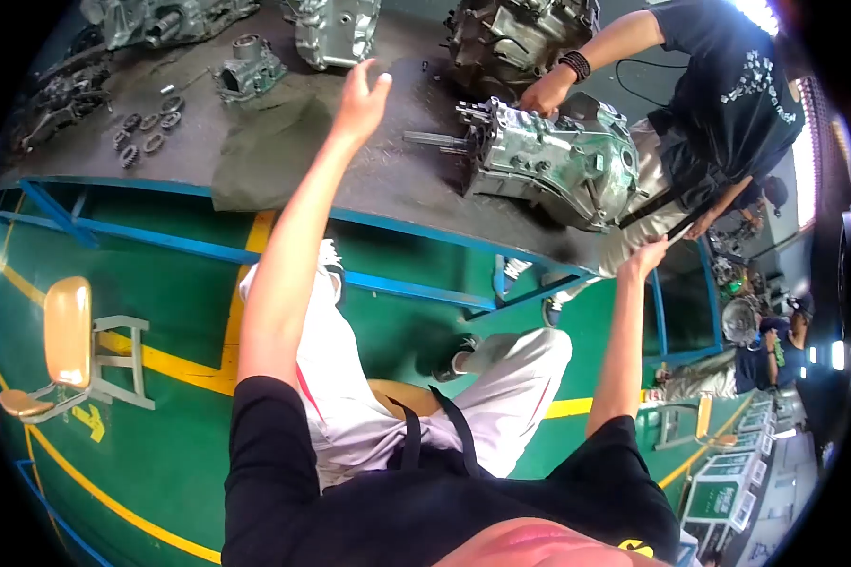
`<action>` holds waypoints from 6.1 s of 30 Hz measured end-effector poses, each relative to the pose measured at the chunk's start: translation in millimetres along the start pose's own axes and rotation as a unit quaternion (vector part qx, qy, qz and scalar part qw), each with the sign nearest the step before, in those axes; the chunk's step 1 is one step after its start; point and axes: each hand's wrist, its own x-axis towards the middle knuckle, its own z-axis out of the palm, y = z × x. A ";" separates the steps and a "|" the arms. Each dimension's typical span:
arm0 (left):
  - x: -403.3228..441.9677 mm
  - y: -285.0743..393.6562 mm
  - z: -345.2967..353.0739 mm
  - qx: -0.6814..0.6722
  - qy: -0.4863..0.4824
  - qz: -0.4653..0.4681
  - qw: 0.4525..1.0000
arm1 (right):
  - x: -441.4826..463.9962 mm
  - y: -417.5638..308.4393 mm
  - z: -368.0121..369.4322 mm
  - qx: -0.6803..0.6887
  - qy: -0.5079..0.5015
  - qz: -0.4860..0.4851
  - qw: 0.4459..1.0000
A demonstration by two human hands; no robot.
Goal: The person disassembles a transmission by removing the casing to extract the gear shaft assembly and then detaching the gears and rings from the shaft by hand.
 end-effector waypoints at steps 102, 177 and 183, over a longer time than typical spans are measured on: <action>-17.3 60.2 114.7 0.141 -0.130 -0.216 0.957 | -75.0 -50.9 87.5 -0.032 -0.138 -0.138 0.980; 3.5 -20.9 -131.2 0.054 0.226 -0.283 0.931 | -172.5 -110.0 321.8 -0.062 -0.598 0.093 0.794; -4.2 -26.3 -129.4 0.025 0.175 -0.264 0.948 | -145.4 -94.9 356.4 -0.134 -0.674 0.046 0.725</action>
